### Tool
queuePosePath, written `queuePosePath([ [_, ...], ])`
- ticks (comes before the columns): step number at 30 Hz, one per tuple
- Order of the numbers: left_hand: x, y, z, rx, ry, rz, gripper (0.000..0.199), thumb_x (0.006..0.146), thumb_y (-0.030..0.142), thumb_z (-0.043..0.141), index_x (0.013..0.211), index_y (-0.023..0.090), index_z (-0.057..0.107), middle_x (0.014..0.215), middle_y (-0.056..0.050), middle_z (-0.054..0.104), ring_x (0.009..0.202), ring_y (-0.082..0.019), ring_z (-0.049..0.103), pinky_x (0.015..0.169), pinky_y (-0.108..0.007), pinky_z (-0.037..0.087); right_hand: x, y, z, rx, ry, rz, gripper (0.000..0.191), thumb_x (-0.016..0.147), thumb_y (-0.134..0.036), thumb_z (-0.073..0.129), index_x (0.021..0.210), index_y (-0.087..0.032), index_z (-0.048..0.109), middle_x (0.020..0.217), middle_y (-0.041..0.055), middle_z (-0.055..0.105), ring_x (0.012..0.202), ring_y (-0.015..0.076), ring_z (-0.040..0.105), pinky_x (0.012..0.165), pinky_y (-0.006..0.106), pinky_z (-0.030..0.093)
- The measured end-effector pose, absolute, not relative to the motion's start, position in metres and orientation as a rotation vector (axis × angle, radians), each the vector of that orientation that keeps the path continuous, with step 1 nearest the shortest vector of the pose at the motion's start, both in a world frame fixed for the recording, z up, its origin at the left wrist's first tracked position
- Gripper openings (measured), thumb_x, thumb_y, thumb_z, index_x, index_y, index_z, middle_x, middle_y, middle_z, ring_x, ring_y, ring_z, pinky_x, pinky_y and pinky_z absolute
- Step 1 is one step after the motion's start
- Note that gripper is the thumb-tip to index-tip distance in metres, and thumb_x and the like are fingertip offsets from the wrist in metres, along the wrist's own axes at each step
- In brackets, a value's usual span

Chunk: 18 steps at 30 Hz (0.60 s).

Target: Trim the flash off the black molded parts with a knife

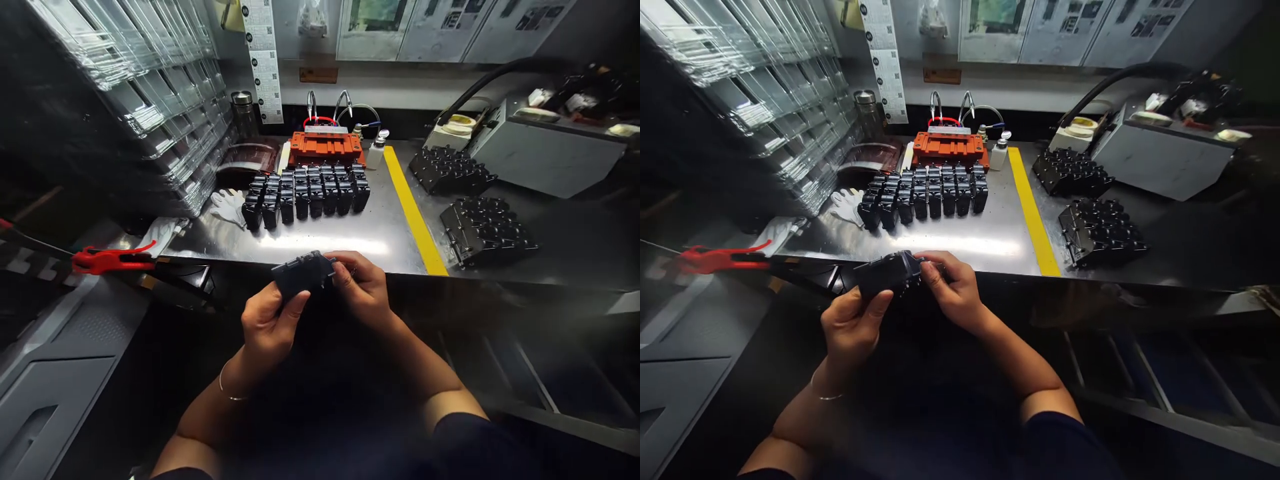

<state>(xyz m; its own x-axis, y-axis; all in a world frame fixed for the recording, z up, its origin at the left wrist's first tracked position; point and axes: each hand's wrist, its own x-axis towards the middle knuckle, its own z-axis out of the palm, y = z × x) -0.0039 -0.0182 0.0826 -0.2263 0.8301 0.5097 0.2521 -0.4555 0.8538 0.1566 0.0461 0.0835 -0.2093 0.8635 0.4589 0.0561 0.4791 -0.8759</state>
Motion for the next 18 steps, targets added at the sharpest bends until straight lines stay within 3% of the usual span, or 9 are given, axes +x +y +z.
queuePosePath([
  [3,-0.005,-0.0183,0.0886,1.654,1.292,1.778,0.012,0.084,0.019,0.071,0.093,0.021,0.079,0.078,-0.002,0.076,0.064,-0.016,0.067,0.062,-0.026,0.053,0.154,0.0457,0.0884,-0.75,-1.598,0.931,0.021,0.092,-0.037,0.06,0.095,-0.021,0.074,0.088,0.0034,0.076,0.076,0.0151,0.068,0.07,0.028,0.055],
  [6,-0.0053,-0.0196,0.0914,1.626,1.273,1.77,0.011,0.085,0.017,0.07,0.091,0.02,0.078,0.067,0.001,0.071,0.055,-0.012,0.061,0.054,-0.023,0.048,0.1546,0.0443,0.0907,-0.77,-1.614,0.924,0.022,0.092,-0.037,0.06,0.091,-0.02,0.074,0.082,0.0028,0.076,0.07,0.0144,0.067,0.064,0.026,0.055],
  [18,-0.0062,-0.0262,0.0915,1.571,1.274,1.766,0.01,0.085,0.023,0.07,0.085,0.017,0.078,0.063,0.0,0.069,0.054,-0.013,0.059,0.054,-0.025,0.049,0.1486,0.0362,0.0896,-0.775,-1.62,0.871,0.021,0.092,-0.037,0.059,0.087,-0.019,0.07,0.079,0.0026,0.072,0.068,0.0134,0.065,0.062,0.025,0.053],
])
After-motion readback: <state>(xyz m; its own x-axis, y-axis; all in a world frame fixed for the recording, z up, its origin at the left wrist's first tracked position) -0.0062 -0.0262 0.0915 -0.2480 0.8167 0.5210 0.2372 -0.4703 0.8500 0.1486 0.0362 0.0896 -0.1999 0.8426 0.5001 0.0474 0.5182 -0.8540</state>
